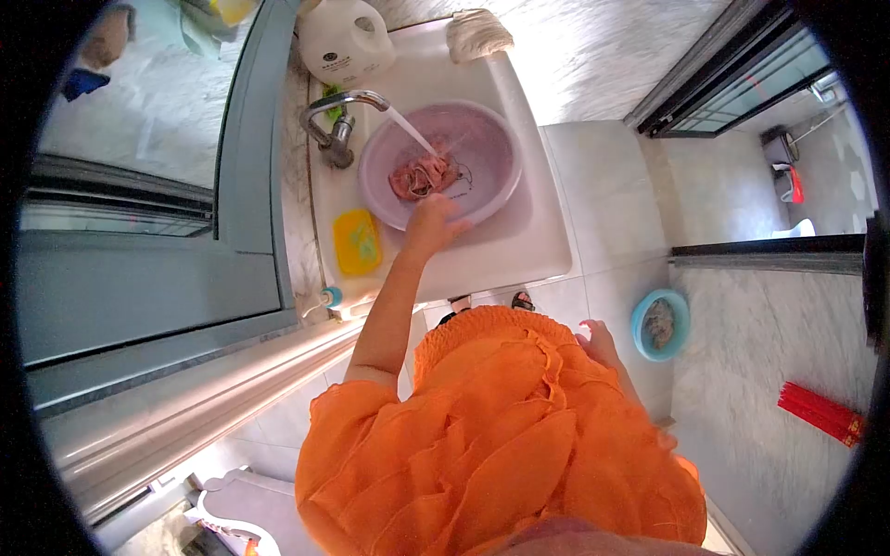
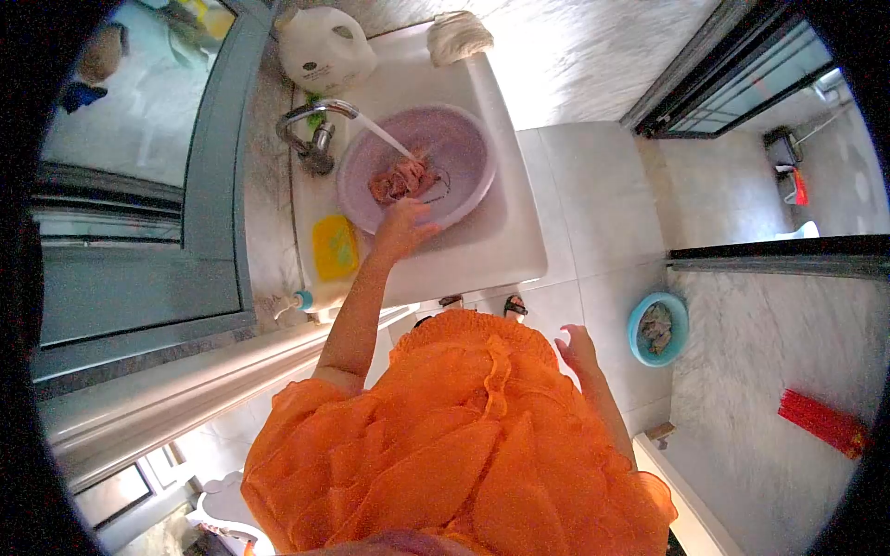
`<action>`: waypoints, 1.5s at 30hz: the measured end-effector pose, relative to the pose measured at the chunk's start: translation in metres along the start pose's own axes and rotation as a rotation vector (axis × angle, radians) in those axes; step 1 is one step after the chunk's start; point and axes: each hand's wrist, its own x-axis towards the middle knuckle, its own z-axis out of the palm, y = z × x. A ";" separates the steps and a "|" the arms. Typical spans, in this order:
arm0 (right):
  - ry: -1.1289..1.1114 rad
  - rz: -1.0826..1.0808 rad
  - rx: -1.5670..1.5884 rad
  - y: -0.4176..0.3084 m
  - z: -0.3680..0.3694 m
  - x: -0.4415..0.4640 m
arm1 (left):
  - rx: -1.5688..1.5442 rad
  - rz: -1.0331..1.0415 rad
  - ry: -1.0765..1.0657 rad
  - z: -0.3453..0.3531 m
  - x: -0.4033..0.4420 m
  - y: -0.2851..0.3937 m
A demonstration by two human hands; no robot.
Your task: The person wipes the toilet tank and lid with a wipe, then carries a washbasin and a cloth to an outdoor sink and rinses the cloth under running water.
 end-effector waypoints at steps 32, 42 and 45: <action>-0.158 -0.002 -0.014 -0.006 -0.005 0.010 | 0.203 -0.418 0.121 0.003 0.084 -0.069; -0.149 0.062 0.112 0.006 0.007 -0.016 | -1.139 -0.784 0.224 0.039 0.131 -0.116; -0.141 0.050 0.080 -0.005 -0.001 -0.008 | -1.467 -0.781 0.517 0.009 0.116 -0.071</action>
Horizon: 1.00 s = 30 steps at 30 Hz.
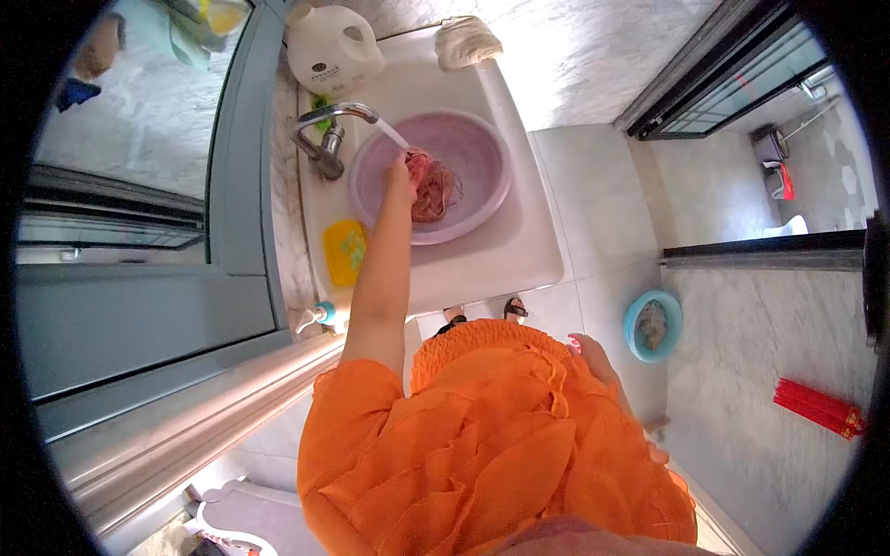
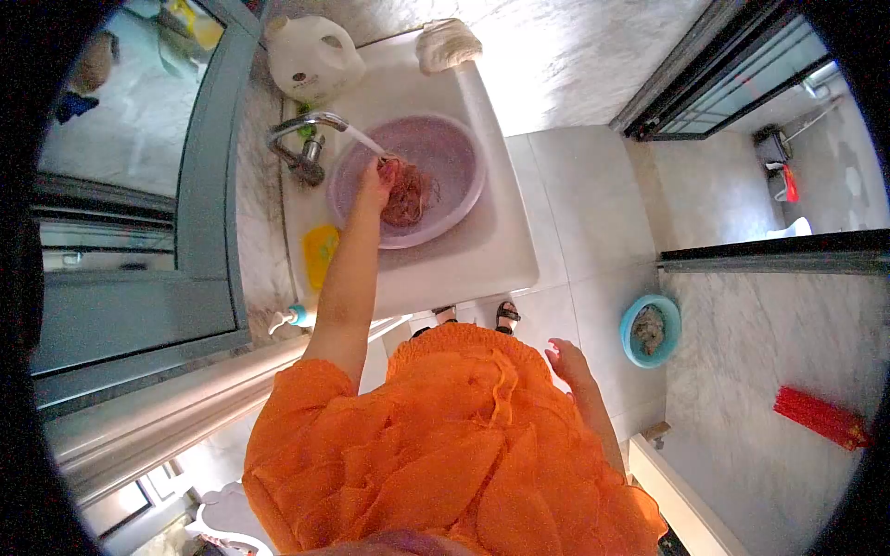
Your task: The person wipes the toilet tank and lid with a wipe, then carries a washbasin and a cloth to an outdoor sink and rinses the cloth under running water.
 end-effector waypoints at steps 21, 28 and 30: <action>0.167 0.040 0.259 0.013 0.040 0.030 | 1.156 0.595 0.139 -0.053 -0.034 0.003; 0.058 0.210 0.229 0.062 0.063 0.008 | 1.233 0.485 0.071 -0.048 -0.057 0.025; 0.037 0.241 0.227 0.072 0.065 0.004 | 1.243 0.500 0.073 -0.051 -0.060 0.026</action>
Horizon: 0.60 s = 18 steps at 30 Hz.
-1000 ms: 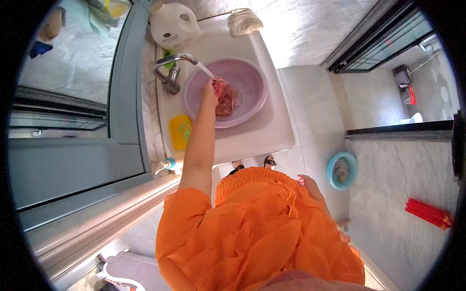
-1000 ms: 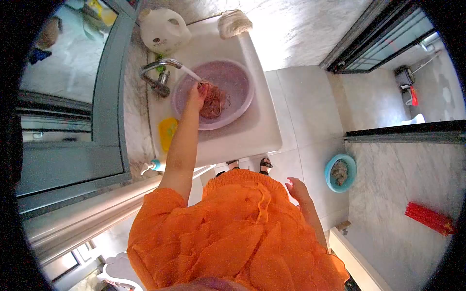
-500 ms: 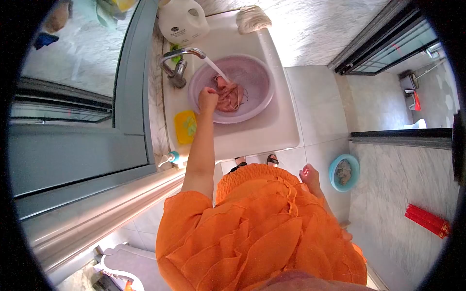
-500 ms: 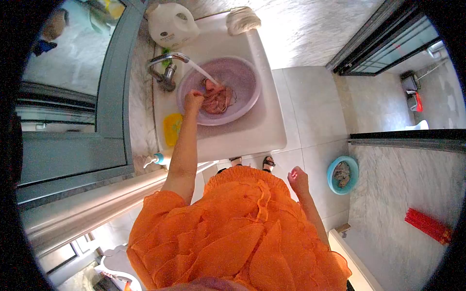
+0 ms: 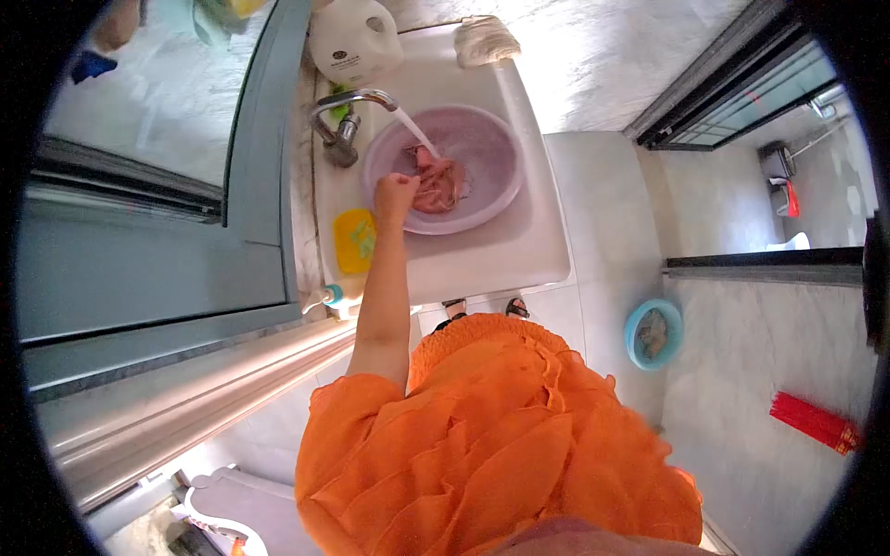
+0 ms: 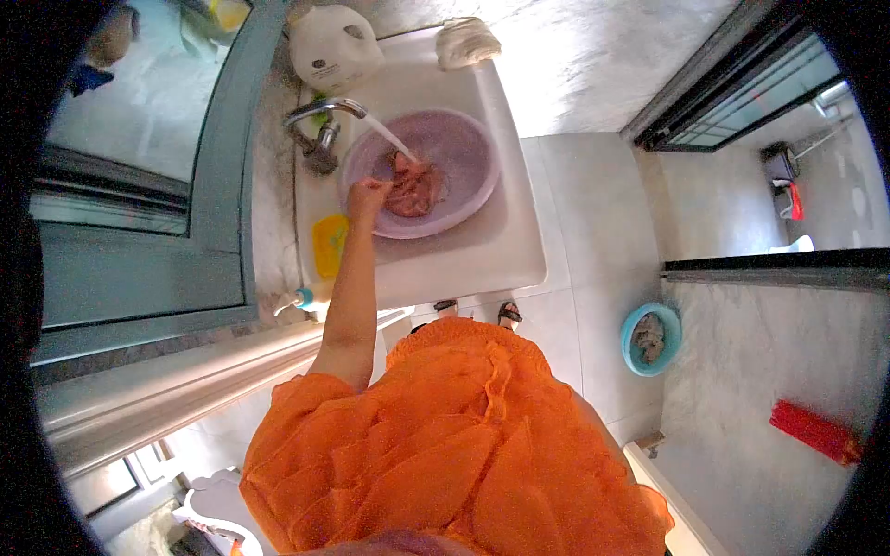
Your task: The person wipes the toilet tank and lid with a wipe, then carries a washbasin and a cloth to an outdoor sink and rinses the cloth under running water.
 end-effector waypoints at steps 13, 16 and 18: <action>-0.024 0.135 0.030 0.040 0.007 -0.015 | 0.415 0.325 0.523 -0.012 0.081 0.003; -0.020 0.172 0.032 0.049 0.008 -0.024 | 0.475 0.505 0.418 -0.030 0.119 0.015; -0.024 0.194 0.036 0.053 0.008 -0.032 | 0.544 0.407 0.308 -0.018 0.162 -0.012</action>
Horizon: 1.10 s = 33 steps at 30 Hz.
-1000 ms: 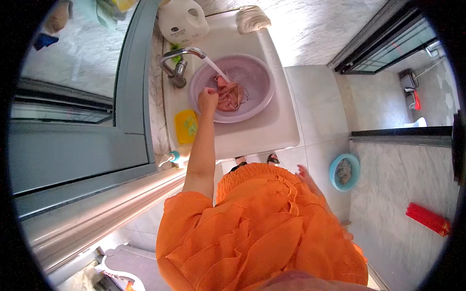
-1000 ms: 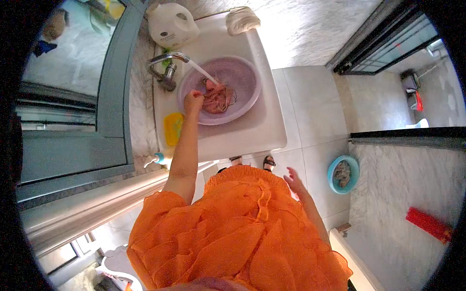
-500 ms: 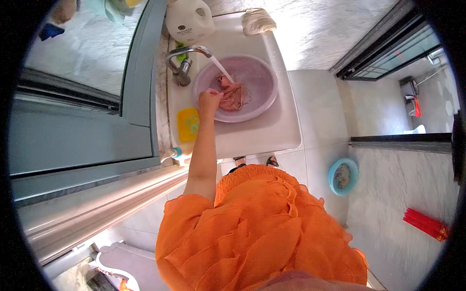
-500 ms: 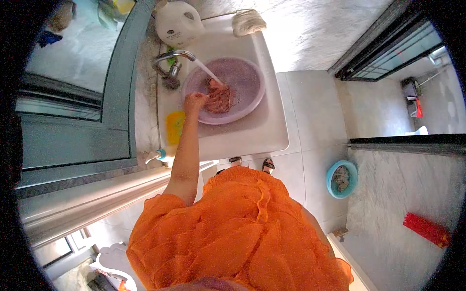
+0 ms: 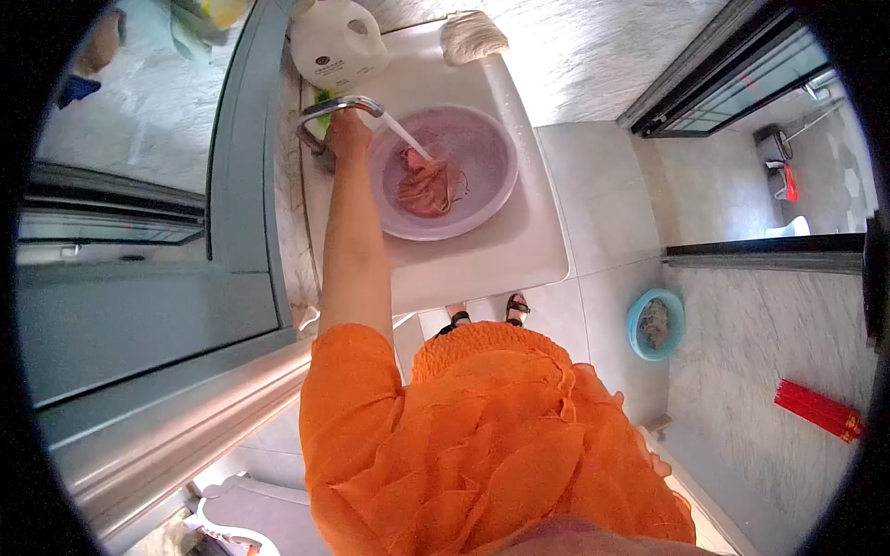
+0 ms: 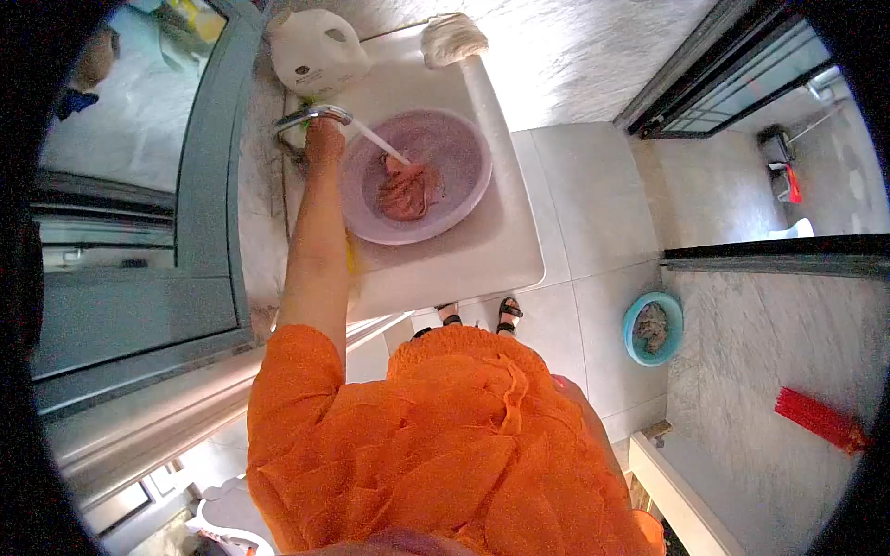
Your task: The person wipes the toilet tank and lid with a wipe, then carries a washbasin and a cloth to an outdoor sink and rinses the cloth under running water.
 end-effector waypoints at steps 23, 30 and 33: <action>-0.436 0.086 0.380 -0.057 -0.043 -0.065 | 0.141 -0.031 -0.261 -0.081 -0.049 0.066; -0.181 -0.916 0.250 -0.259 -0.192 -0.158 | -0.334 0.407 -0.210 -0.141 -0.192 0.170; 0.640 -1.249 0.395 -0.298 -0.187 -0.270 | -0.494 0.376 -0.413 -0.161 -0.233 0.194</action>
